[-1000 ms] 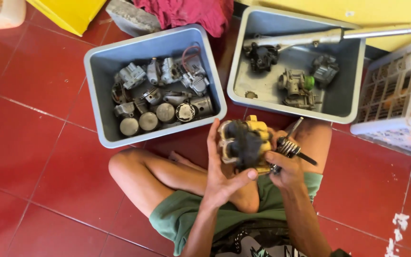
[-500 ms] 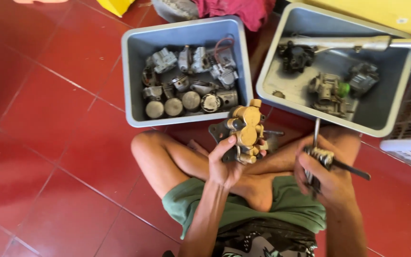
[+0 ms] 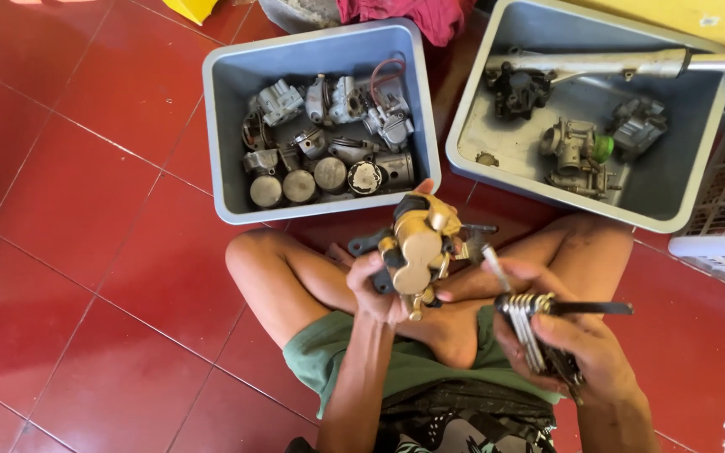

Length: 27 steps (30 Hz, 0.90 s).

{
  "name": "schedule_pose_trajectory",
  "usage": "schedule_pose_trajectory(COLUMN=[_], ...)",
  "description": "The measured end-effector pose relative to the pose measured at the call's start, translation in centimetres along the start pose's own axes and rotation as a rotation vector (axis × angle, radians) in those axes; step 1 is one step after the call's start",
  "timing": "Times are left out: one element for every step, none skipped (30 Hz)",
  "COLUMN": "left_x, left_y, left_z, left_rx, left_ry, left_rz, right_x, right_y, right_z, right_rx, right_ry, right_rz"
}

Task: Cleaning and assembling motorcycle carburetor components using a brush and a multi-tool while sitting on the floor.

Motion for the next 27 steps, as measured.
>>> schedule_pose_trajectory(left_x=[-0.5, -1.0, -0.9, -0.1, 0.6, 0.8, 0.4, 0.1, 0.2, 0.3, 0.4, 0.6, 1.2, 1.8, 2.4, 2.9, 3.2, 3.6, 3.7, 3.8, 3.7, 3.7, 3.7, 3.7, 3.8, 3.8, 3.5], left_y=[2.6, 5.3, 5.2, 5.1, 5.1, 5.3, 5.6, 6.0, 6.1, 6.1, 6.1, 6.0, 5.9, 6.0, 5.8, 6.2, 6.5, 6.7, 6.9, 7.1, 7.4, 7.5, 7.6, 7.4, 6.8, 6.1, 6.0], left_z=[0.4, 0.7, 0.7, 0.7, 0.6, 0.5, 0.4, 0.4, 0.5, 0.5, 0.4, 0.5, 0.5, 0.6, 0.6, 0.5, 0.4, 0.4, 0.3, 0.2, 0.2, 0.2, 0.1, 0.1, 0.2, 0.2, 0.1], left_rx=[-0.046, -0.092, -0.091, -0.09, -0.088, -0.085, -0.105, -0.125, -0.127, -0.115, -0.101, -0.1, -0.111, -0.121, -0.119, -0.185, -0.25, -0.247, -0.262, -0.276, -0.272, -0.242, -0.211, -0.208, -0.153, -0.098, -0.098], left_ry=[-0.064, -0.127, -0.128, -0.043, 0.045, 0.047, -0.005, -0.056, -0.055, -0.047, -0.038, -0.036, 0.018, 0.072, 0.071, 0.095, 0.118, 0.116, 0.085, 0.053, 0.049, 0.05, 0.05, 0.045, 0.033, 0.021, 0.018], left_rz=[-0.066, -0.132, -0.133, 0.051, 0.236, 0.236, 0.164, 0.092, 0.091, 0.113, 0.134, 0.133, 0.342, 0.552, 0.549, 0.764, 0.978, 0.975, 1.015, 1.055, 1.055, 1.091, 1.126, 1.126, 1.128, 1.13, 1.126], right_x=[0.0, 0.0, 0.1, 0.5, 0.9, 1.1, 1.2, 1.2, 1.5, 1.7, 2.0, 2.0, 2.5, 2.9, 2.8, 3.3, 3.5, 4.0, 4.8, 5.4, 5.2, 5.2, 4.7, 3.8, 3.2, 2.1, 2.2], right_y=[0.6, 1.3, 1.4, 1.4, 1.4, 1.5, 1.4, 1.4, 1.2, 0.9, 0.7, 0.5, 0.4, 0.2, 0.1, 0.8, 1.7, 0.9, 0.9, 0.8, 1.4, 0.6, -0.1, 0.9, 0.4, -0.2, -0.7], right_z=[-0.1, -0.2, -0.2, -0.2, -0.3, -0.2, -0.1, 0.0, 0.0, -0.1, -0.3, -0.3, -0.4, -0.6, -0.6, -0.9, -1.2, -1.4, -1.8, -2.3, -1.8, -1.1, -0.5, -0.1, -0.1, -0.1, 0.0], right_rx=[-0.022, -0.045, -0.043, -0.029, -0.017, -0.018, -0.006, 0.006, 0.005, 0.011, 0.018, 0.019, 0.031, 0.043, 0.046, -0.027, -0.101, -0.097, -0.143, -0.191, -0.189, -0.088, 0.01, 0.013, 0.127, 0.238, 0.243], right_ry=[0.012, 0.023, 0.023, 0.061, 0.101, 0.104, 0.1, 0.097, 0.097, 0.1, 0.106, 0.108, 0.159, 0.21, 0.212, 0.297, 0.376, 0.377, 0.43, 0.48, 0.48, 0.414, 0.338, 0.338, 0.41, 0.479, 0.48], right_rz=[-0.03, -0.061, -0.06, -0.055, -0.049, -0.048, -0.049, -0.05, -0.052, -0.052, -0.051, -0.051, 0.013, 0.077, 0.078, 0.306, 0.539, 0.541, 0.646, 0.752, 0.757, 0.465, 0.176, 0.181, -0.153, -0.49, -0.489])
Point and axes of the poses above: each hand's wrist, its own z-axis towards the middle knuckle, its own y-axis out of the palm, x = y × z, the point moved 8 cm from there along z, towards the middle knuckle, and after that the axes turned 11 degrees about -z, right-handed, at the moved point
